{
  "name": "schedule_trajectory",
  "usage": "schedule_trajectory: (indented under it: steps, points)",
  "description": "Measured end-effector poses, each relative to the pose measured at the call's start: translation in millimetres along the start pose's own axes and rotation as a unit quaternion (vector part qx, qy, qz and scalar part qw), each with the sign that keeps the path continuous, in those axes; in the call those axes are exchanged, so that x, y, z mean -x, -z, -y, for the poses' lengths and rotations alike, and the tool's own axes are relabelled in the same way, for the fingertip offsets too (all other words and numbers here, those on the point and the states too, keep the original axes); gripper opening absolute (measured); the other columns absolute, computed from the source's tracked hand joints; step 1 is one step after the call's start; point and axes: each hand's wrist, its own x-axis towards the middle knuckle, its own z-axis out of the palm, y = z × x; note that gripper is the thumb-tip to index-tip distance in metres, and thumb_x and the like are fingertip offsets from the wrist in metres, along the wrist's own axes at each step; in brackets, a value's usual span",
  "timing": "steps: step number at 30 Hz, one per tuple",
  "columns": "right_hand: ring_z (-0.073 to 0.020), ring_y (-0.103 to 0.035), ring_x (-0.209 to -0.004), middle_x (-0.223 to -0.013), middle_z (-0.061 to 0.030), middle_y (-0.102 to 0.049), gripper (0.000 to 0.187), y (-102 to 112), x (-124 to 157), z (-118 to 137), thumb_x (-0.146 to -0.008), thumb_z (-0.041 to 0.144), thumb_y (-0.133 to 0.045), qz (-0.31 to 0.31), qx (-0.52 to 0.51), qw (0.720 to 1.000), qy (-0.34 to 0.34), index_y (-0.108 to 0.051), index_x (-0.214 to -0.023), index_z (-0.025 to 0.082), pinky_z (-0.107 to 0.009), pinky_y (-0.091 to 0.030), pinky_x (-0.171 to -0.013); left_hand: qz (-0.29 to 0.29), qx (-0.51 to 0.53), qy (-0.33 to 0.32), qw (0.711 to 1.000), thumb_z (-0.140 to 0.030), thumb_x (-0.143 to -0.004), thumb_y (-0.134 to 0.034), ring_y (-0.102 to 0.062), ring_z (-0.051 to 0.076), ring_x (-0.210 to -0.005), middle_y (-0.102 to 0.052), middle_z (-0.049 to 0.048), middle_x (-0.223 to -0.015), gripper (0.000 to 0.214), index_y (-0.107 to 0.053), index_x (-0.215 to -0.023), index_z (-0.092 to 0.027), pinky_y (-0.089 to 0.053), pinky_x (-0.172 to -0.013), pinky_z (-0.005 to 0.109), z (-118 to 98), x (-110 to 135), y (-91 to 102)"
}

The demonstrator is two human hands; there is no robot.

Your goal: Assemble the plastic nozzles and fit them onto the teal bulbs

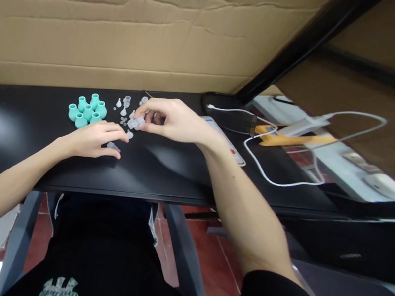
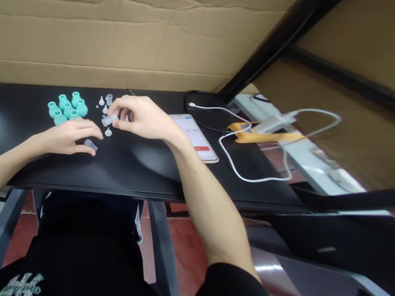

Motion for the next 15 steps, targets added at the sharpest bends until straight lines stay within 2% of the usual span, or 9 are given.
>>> schedule_trajectory:
  steps: [3,5,10,13,15]
  points:
    - [-0.0173,-0.069,-0.076,-0.096,-0.0035,-0.081,0.022,-12,-2,3,-0.091,0.041,-0.081,-0.01,-0.034,0.999,-0.01,-0.077,-0.102,0.022,-0.032,-0.051,-0.07,-0.074,0.015,0.026,0.997,-0.048,-0.112,-0.07,-0.074,0.021,-0.093,-0.075,0.0091,-0.106,0.031,-0.067,-0.119,-0.018,-0.062,-0.084,0.034,-2,-3,0.2]
    - [-0.0182,-0.071,-0.075,-0.09,-0.0024,-0.08,0.023,-21,-2,6,-0.092,0.042,-0.082,-0.023,-0.067,0.997,-0.016,-0.075,-0.102,0.022,-0.033,-0.053,-0.07,-0.129,0.01,0.056,0.99,-0.047,-0.112,-0.071,-0.072,0.019,-0.088,-0.07,0.005,-0.102,0.03,-0.064,-0.12,-0.019,-0.062,-0.082,0.033,-3,-4,-1.6]
    - [-0.0193,-0.074,-0.076,-0.09,-0.0023,-0.081,0.032,-44,-3,11,-0.095,0.053,-0.083,-0.059,-0.164,0.985,-0.012,-0.073,-0.105,0.024,-0.035,-0.059,-0.075,-0.217,-0.023,0.108,0.97,-0.034,-0.109,-0.074,-0.066,0.015,-0.082,-0.063,0.0034,-0.107,0.026,-0.064,-0.13,-0.023,-0.064,-0.079,0.033,-7,-6,-6.5]
    - [-0.0189,-0.072,-0.075,-0.097,-0.0027,-0.082,0.036,-53,-3,9,-0.096,0.059,-0.083,-0.084,-0.151,0.985,0.011,-0.075,-0.108,0.025,-0.037,-0.06,-0.075,-0.24,0.003,0.123,0.963,-0.031,-0.11,-0.07,-0.069,0.016,-0.09,-0.064,0.0059,-0.114,0.018,-0.065,-0.124,-0.022,-0.065,-0.074,0.03,-14,-9,-5.7]
    - [-0.0214,-0.073,-0.081,-0.102,-0.0036,-0.083,0.036,-56,-3,3,-0.098,0.059,-0.082,-0.11,-0.095,0.989,0.032,-0.078,-0.111,0.026,-0.039,-0.06,-0.078,-0.253,0.026,0.128,0.959,-0.029,-0.111,-0.068,-0.071,0.016,-0.093,-0.065,0.005,-0.111,0.013,-0.064,-0.119,-0.021,-0.066,-0.074,0.028,-19,-11,-4.1]
